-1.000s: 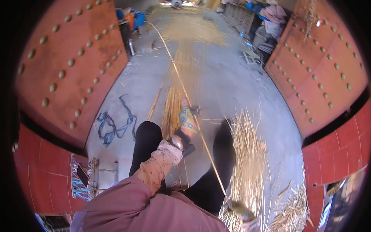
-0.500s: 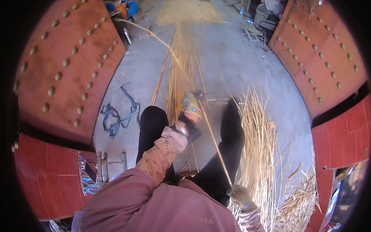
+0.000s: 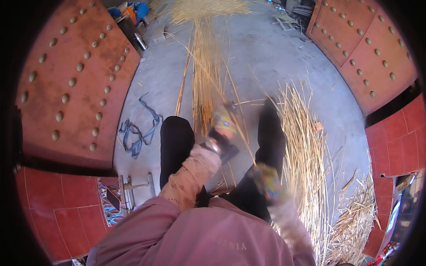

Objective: Shaving long bamboo poles into thin strips using a fixed-blade shaping tool.

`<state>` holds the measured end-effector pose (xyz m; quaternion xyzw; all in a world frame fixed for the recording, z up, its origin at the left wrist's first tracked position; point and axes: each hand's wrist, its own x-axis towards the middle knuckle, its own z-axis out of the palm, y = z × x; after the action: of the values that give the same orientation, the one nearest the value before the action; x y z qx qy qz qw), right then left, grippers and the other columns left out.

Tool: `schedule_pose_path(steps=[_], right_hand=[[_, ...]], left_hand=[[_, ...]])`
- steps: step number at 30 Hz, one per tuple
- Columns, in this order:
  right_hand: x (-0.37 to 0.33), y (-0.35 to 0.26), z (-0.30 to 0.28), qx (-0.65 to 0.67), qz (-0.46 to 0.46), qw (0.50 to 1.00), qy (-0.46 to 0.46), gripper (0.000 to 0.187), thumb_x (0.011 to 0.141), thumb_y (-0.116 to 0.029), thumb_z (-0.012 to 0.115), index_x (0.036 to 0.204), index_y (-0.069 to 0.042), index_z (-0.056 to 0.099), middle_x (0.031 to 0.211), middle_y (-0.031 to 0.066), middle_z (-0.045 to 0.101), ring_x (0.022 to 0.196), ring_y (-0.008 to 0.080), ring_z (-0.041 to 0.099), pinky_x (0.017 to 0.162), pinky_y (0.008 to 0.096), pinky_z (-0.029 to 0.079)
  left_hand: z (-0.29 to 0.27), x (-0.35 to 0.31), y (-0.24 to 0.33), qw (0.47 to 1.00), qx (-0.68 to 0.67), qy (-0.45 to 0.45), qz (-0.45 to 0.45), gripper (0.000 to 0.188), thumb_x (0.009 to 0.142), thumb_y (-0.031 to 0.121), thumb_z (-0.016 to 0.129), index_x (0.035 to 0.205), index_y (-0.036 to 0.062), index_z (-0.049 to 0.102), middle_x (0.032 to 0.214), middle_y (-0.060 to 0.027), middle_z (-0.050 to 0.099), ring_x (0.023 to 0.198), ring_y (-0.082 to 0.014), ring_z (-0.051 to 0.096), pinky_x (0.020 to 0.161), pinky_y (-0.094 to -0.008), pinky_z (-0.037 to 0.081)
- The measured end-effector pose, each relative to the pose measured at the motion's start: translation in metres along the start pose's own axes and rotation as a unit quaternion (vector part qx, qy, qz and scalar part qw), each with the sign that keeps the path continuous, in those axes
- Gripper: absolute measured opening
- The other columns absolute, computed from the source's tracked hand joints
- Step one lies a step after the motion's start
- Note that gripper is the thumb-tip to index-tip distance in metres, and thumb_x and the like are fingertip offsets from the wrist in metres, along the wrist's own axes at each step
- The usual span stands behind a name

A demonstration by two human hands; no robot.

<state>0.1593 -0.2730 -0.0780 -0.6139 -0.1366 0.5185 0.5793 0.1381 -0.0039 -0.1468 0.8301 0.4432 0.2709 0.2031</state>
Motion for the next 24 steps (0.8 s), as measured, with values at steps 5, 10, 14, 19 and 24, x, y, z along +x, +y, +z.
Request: schedule_pose_path(steps=[5,10,14,19,24], right_hand=[[-0.13,0.045,-0.062,0.161,0.215,0.959,-0.09,0.016,0.074,0.003,0.053,0.088,0.004,0.058,0.066,0.0049,0.051,0.043,0.0063,0.039,0.035,0.0209,0.027],[-0.102,0.013,-0.04,0.132,0.161,0.977,-0.044,0.028,0.088,-0.023,0.054,0.097,0.003,0.055,0.063,0.0012,0.05,0.045,0.0066,0.04,0.037,0.0208,0.03],[-0.02,-0.011,-0.016,0.11,0.104,0.986,-0.067,0.029,0.092,-0.029,0.048,0.096,-0.001,0.053,0.058,-0.0018,0.043,0.042,0.0055,0.037,0.036,0.0223,0.03],[-0.022,0.016,-0.016,0.292,0.113,0.942,-0.118,0.021,0.093,-0.023,0.045,0.089,-0.004,0.053,0.065,-0.0009,0.045,0.041,0.0057,0.036,0.035,0.0216,0.03],[-0.144,0.066,-0.054,0.119,0.164,0.979,-0.025,0.021,0.092,-0.021,0.049,0.099,-0.002,0.053,0.07,0.0038,0.053,0.045,0.0069,0.045,0.037,0.0176,0.032]], left_hand=[[0.01,0.006,-0.027,0.447,0.755,-0.101,0.468,0.043,0.086,0.053,0.047,0.104,0.015,0.055,0.096,-0.0053,0.057,0.088,-0.0169,0.052,0.074,-0.0304,0.04],[0.018,-0.046,0.066,-0.515,0.726,0.103,0.443,0.044,0.081,0.058,0.052,0.075,0.0145,0.049,0.056,-0.0018,0.05,0.041,-0.0172,0.049,0.036,-0.0281,0.04],[0.006,-0.05,0.082,-0.506,0.732,0.099,0.445,0.047,0.081,0.061,0.05,0.074,0.0149,0.048,0.051,-0.0022,0.047,0.035,-0.0179,0.045,0.032,-0.0285,0.036],[-0.005,-0.035,0.08,-0.575,0.665,0.13,0.459,0.048,0.082,0.061,0.047,0.07,0.0148,0.048,0.052,-0.0024,0.046,0.039,-0.0169,0.048,0.032,-0.0292,0.035],[-0.013,0.002,0.045,-0.564,0.731,0.09,0.374,0.048,0.082,0.061,0.049,0.072,0.0143,0.049,0.052,-0.0017,0.046,0.047,-0.0162,0.053,0.037,-0.0261,0.039]])
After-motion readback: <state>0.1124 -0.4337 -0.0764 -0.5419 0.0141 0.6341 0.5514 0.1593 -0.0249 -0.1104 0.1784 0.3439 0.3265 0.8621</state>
